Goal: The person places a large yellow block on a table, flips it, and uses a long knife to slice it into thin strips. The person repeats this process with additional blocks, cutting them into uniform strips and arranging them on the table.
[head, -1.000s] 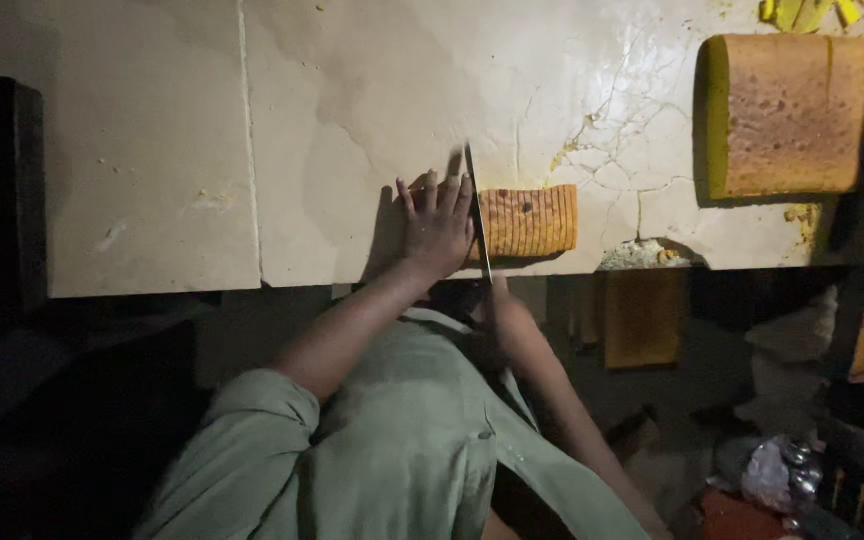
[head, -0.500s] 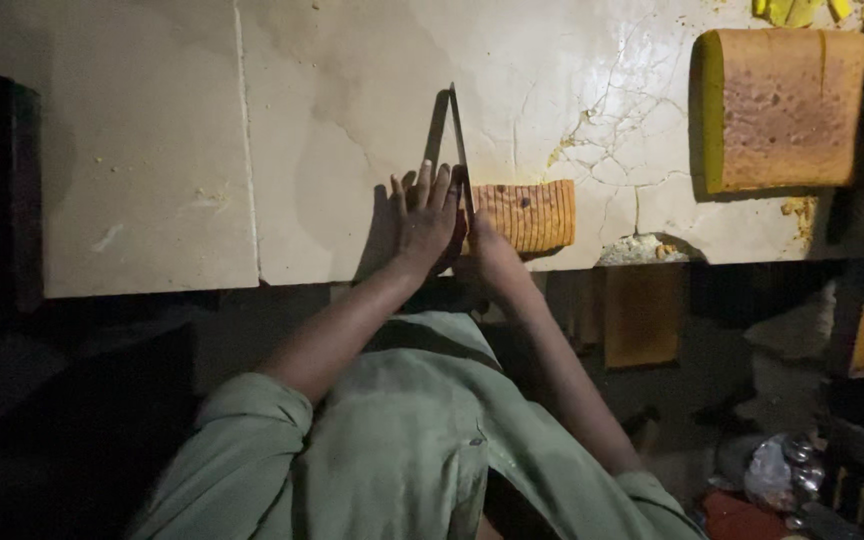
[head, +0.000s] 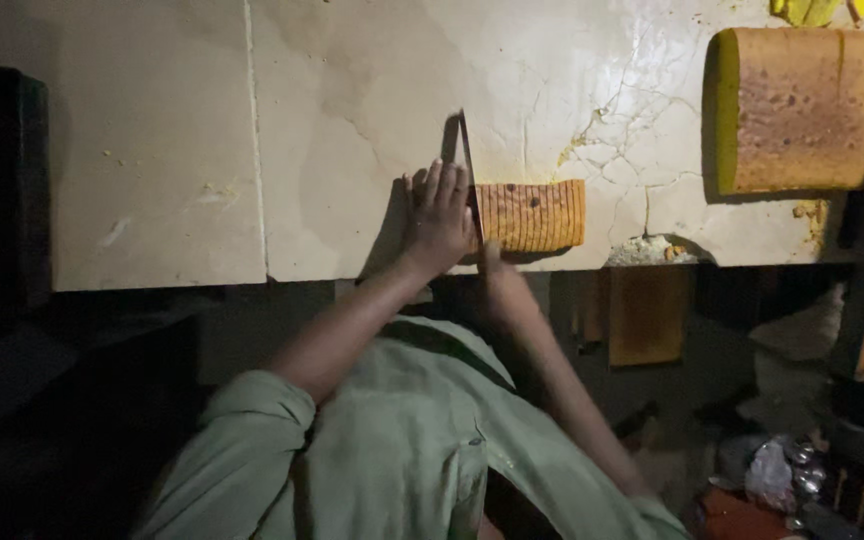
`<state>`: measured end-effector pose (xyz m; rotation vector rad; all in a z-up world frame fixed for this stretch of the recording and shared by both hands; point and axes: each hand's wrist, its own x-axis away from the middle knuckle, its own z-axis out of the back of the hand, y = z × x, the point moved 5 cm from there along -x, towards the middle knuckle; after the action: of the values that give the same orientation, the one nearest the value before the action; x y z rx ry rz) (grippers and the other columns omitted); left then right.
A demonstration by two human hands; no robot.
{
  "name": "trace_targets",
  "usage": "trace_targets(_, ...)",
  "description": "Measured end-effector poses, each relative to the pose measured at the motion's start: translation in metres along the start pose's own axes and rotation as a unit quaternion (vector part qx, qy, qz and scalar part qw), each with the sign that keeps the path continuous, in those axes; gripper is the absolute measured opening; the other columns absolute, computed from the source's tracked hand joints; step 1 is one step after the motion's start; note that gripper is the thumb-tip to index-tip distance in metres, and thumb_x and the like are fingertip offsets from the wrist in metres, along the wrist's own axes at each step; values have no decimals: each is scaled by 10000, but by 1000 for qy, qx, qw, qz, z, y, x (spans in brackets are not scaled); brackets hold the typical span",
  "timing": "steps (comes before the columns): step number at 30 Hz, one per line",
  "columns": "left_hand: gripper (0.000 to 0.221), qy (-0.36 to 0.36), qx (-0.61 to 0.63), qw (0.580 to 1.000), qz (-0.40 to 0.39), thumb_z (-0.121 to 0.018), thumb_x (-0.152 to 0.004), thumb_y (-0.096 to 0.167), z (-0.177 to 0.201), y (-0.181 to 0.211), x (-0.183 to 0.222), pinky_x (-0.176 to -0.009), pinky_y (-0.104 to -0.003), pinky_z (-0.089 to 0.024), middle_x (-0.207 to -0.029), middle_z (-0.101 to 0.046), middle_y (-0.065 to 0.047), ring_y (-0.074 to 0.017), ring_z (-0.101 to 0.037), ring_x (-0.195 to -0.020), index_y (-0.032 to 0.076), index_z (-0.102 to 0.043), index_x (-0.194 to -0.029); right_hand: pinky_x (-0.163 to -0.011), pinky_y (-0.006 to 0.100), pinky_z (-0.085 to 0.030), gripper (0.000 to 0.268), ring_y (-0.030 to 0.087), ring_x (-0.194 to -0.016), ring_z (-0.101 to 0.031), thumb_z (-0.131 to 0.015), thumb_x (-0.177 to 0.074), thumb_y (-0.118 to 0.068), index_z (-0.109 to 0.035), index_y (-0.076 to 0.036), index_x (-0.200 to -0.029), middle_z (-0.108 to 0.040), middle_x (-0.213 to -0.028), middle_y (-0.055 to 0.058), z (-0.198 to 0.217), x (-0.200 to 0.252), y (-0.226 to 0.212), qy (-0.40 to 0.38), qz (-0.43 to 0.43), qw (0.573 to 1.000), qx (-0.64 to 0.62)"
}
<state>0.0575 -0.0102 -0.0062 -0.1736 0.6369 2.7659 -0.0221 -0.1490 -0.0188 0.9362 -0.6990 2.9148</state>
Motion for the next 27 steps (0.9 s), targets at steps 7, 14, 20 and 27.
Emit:
trace_targets(7,689,-65,-36,997,15,-494,-957,304,3,-1,6,-1177,-686,-171,-1596,-295,-198,-387,-203,-1513,11,-312,-1554,-695,484,-570,468,447,-810,-711,-501,-1080,-203,-364,43,-1454,-717,-944,301,41,63,-44,-28,-29,993,-112)
trace_targets(14,679,-65,26,997,9,-483,-1029,303,9,2,5,-1241,-666,-164,-1607,-274,-211,-401,-172,-1550,-6,-288,-1602,-708,466,-538,698,402,-869,-698,-517,-1001,-303,-287,69,-1545,-732,-1001,247,-31,107,16,7,55,987,-153)
trace_targets(20,629,-16,52,998,-24,-451,-1036,229,-15,-8,6,-1287,-631,-120,-1669,-221,-255,-444,-106,-1581,-48,-286,-1576,-583,465,-607,444,385,-743,-716,-483,-1018,-299,-447,-17,-1359,-714,-952,279,14,13,-19,-65,-138,978,-140)
trace_targets(27,655,-31,96,995,-13,-466,-1035,195,2,-13,9,-1276,-585,-139,-1662,-236,-261,-456,-124,-1570,-65,-240,-1591,-675,488,-591,658,437,-837,-704,-692,-883,-196,-306,5,-1375,-690,-961,297,51,79,-71,-42,-10,997,-70)
